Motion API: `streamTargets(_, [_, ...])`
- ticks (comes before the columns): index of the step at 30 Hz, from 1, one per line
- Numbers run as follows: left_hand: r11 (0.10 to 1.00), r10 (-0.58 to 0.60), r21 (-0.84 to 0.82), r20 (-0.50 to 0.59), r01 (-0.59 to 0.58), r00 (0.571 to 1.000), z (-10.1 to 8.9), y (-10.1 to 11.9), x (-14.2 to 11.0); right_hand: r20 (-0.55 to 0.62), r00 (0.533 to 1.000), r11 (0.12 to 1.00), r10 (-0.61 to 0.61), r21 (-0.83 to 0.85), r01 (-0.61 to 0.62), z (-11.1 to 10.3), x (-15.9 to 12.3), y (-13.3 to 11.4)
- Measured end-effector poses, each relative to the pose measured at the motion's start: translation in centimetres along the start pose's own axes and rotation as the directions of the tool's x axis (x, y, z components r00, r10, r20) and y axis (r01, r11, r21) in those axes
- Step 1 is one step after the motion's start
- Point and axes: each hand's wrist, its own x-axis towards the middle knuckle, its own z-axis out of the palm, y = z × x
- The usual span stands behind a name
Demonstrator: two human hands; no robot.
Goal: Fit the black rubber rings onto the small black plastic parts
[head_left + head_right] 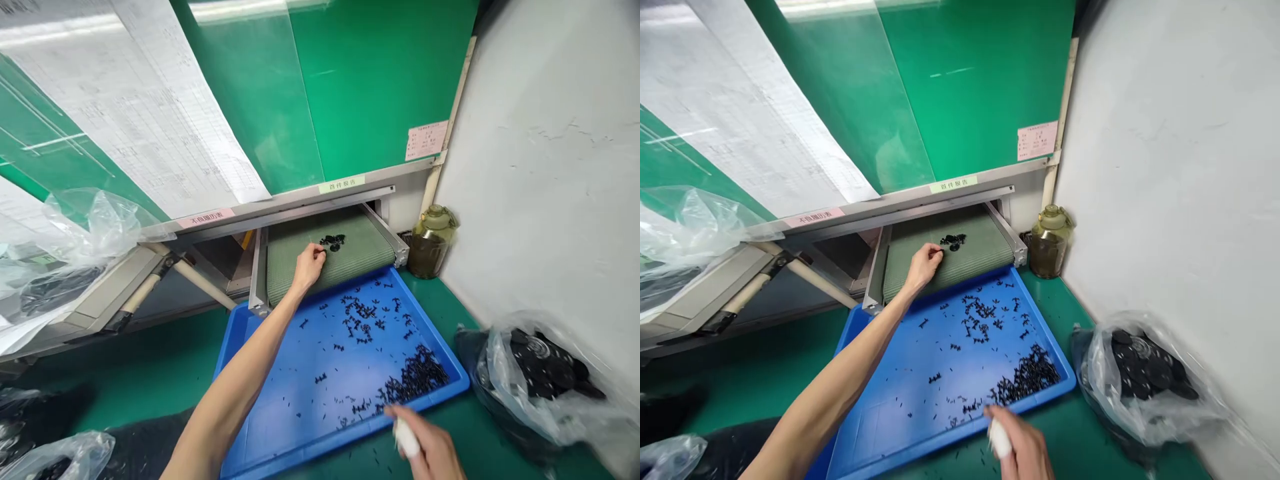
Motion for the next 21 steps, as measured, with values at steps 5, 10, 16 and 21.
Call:
streamTargets(5, [0.775, -0.040, -0.606, 0.239, 0.181, 0.970, 1.4, 2.6, -12.0, -0.077, 0.996, 0.999, 0.040, 0.021, -0.038, -4.7, 3.2, -4.0])
streamTargets(10, [0.369, -0.134, -0.796, 0.466, 0.481, 0.874, 1.6, 4.9, -22.0, -0.109, 0.990, 0.993, -0.085, -0.089, 0.075, -5.7, 2.7, -5.9])
streamTargets(16, [0.237, -0.100, -0.828, 0.499, 0.508, 0.861, 0.5, 6.2, -25.4, -0.075, 0.978, 0.968, -0.197, -0.170, 0.182, -5.7, 1.0, -7.3])
streamTargets(21, [0.236, -0.071, -0.844, 0.480, 0.483, 0.874, -0.7, 5.9, -26.4, -0.027, 0.969, 0.945, -0.245, -0.230, 0.233, -5.7, 0.7, -9.1])
